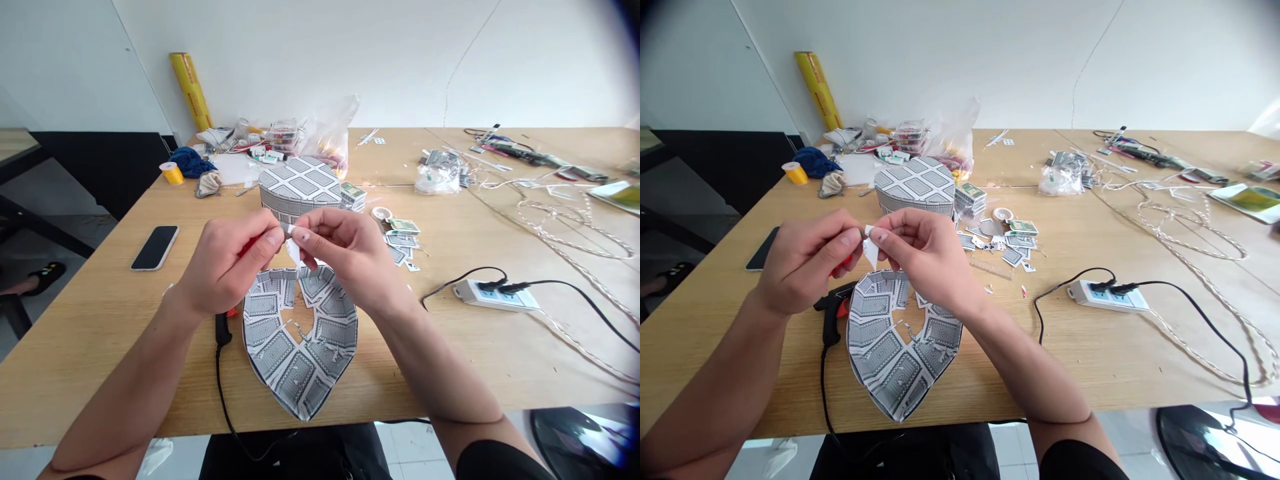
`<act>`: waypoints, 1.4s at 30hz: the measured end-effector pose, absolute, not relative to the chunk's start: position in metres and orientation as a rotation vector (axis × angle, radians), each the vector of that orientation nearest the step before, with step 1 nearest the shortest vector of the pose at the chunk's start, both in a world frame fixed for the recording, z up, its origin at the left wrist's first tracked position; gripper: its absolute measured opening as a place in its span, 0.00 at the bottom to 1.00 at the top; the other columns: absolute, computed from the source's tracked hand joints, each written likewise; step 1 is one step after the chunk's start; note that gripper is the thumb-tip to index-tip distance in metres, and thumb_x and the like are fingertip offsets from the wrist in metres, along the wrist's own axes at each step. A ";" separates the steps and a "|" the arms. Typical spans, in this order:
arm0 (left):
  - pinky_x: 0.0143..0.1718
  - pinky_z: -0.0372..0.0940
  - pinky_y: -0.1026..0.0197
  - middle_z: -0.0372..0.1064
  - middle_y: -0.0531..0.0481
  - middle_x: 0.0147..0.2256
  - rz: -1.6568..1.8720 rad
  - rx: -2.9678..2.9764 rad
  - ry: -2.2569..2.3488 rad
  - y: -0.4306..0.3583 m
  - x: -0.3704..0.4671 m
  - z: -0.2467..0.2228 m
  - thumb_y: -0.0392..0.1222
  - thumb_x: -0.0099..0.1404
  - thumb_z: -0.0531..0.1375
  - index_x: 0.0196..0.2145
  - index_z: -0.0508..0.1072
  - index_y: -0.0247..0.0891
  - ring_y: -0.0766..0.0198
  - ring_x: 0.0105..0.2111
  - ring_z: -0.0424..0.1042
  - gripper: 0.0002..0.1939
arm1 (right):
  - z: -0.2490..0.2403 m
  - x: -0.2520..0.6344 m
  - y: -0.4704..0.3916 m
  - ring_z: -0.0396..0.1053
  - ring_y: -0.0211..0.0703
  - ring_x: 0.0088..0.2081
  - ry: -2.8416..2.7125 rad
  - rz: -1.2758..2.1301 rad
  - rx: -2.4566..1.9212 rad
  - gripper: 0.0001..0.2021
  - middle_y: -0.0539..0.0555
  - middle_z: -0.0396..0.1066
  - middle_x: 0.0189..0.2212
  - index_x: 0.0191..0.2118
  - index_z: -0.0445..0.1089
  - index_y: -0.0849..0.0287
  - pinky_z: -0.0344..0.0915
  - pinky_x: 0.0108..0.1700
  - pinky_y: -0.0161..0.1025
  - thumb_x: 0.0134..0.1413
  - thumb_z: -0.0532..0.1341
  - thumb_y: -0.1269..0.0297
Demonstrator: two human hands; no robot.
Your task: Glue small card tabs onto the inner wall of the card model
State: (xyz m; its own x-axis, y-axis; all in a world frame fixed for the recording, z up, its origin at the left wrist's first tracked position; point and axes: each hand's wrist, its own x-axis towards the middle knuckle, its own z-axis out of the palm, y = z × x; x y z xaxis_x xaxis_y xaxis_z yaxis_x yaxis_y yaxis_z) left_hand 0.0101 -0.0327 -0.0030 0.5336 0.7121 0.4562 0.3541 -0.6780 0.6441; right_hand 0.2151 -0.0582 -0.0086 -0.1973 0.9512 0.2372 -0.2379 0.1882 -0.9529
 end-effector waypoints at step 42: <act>0.23 0.57 0.62 0.63 0.55 0.24 0.842 2.208 0.846 -0.034 0.010 -0.002 0.45 0.81 0.52 0.33 0.69 0.39 0.69 0.22 0.60 0.18 | -0.013 0.208 -0.057 0.68 0.35 0.26 -1.227 1.134 -0.792 0.14 0.48 0.72 0.24 0.34 0.79 0.59 0.68 0.28 0.35 0.56 0.78 0.54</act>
State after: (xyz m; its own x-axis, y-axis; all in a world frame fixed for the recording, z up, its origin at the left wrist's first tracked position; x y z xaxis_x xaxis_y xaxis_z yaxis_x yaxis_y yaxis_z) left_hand 0.0100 -0.0342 -0.0015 0.5914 0.7338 0.3343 0.3373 -0.6017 0.7240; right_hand 0.2076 -0.0569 -0.0134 -0.0407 0.9522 0.3027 -0.2275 0.2861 -0.9308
